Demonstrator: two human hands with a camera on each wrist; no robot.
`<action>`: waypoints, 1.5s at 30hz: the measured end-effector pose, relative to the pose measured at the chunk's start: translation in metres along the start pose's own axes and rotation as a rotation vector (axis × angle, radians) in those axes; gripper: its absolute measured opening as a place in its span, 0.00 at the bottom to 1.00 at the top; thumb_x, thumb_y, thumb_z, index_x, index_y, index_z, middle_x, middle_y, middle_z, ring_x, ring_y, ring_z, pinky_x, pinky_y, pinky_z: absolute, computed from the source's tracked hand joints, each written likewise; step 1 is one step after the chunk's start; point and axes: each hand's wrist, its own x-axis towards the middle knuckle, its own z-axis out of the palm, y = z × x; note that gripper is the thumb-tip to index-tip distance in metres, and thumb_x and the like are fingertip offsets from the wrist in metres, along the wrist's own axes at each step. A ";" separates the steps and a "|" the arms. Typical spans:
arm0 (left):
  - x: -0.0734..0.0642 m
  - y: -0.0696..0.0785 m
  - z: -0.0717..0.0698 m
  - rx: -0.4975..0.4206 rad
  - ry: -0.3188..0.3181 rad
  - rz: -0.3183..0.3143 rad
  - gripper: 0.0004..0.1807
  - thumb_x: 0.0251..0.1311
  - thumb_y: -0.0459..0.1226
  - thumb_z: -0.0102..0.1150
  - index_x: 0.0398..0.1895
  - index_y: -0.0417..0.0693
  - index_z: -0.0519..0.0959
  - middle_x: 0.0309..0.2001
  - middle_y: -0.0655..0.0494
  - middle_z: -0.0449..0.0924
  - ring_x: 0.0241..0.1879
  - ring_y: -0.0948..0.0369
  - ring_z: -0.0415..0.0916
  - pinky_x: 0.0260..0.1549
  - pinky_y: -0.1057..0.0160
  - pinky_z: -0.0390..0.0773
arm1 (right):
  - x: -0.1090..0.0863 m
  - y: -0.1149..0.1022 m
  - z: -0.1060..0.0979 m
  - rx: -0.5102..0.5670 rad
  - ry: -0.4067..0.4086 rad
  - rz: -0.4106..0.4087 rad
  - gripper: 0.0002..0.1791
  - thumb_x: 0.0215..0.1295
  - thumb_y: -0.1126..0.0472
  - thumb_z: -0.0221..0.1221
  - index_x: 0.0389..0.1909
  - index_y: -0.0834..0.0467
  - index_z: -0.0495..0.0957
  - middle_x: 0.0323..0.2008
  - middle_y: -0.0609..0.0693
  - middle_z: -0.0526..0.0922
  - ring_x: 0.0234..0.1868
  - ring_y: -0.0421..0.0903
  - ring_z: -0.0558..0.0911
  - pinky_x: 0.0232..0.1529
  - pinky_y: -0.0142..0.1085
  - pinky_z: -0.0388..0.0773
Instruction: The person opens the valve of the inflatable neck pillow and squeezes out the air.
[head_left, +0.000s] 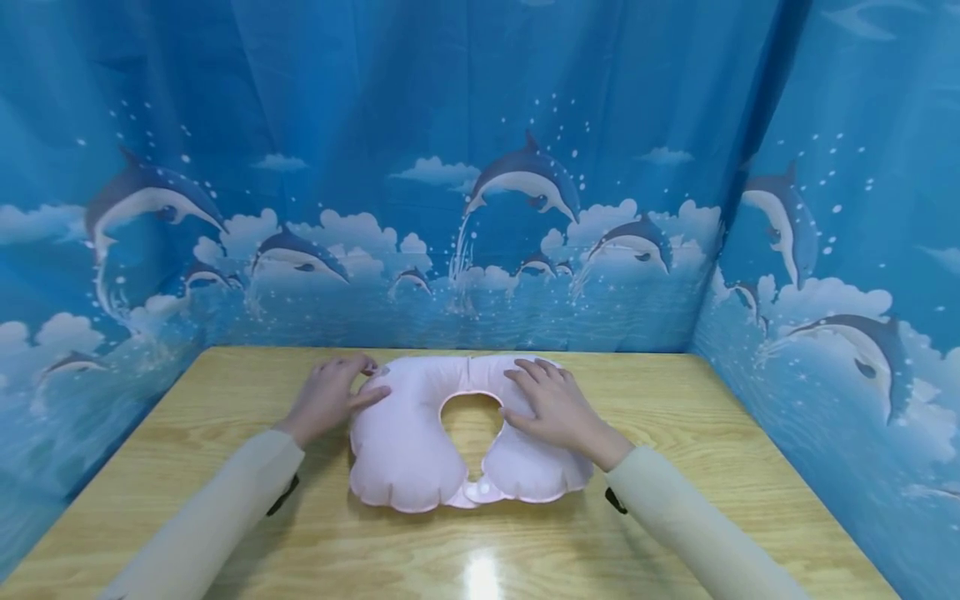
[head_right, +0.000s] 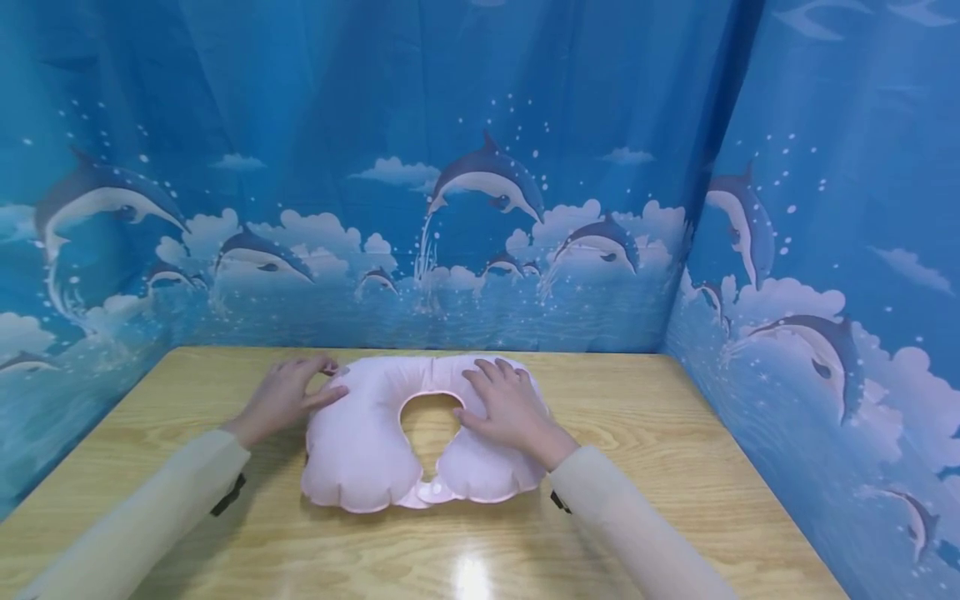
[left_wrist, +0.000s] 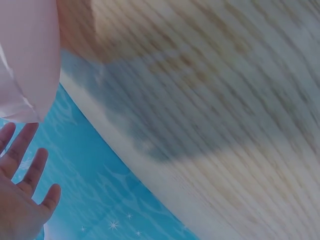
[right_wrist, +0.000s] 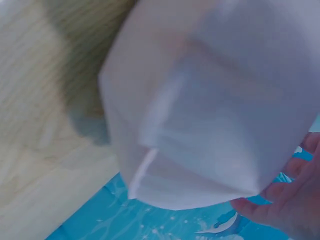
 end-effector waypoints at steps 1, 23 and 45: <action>0.000 0.000 0.000 0.004 0.003 0.005 0.26 0.55 0.59 0.53 0.46 0.51 0.75 0.44 0.52 0.80 0.47 0.48 0.73 0.53 0.40 0.62 | 0.002 -0.001 -0.001 0.004 -0.009 -0.005 0.31 0.60 0.40 0.52 0.60 0.52 0.67 0.63 0.56 0.66 0.63 0.61 0.64 0.57 0.60 0.61; -0.003 -0.001 0.010 0.037 0.051 0.058 0.22 0.51 0.56 0.59 0.42 0.51 0.77 0.42 0.53 0.81 0.46 0.47 0.73 0.48 0.42 0.65 | 0.065 -0.041 -0.008 -0.028 -0.199 -0.092 0.31 0.61 0.44 0.53 0.64 0.50 0.63 0.62 0.50 0.68 0.63 0.53 0.66 0.61 0.54 0.59; -0.005 0.001 0.013 0.099 0.034 0.056 0.23 0.52 0.58 0.57 0.43 0.52 0.77 0.40 0.53 0.81 0.43 0.49 0.75 0.43 0.43 0.68 | 0.121 -0.076 0.025 -0.005 -0.345 -0.046 0.29 0.65 0.40 0.47 0.64 0.48 0.63 0.63 0.49 0.67 0.63 0.52 0.66 0.62 0.53 0.59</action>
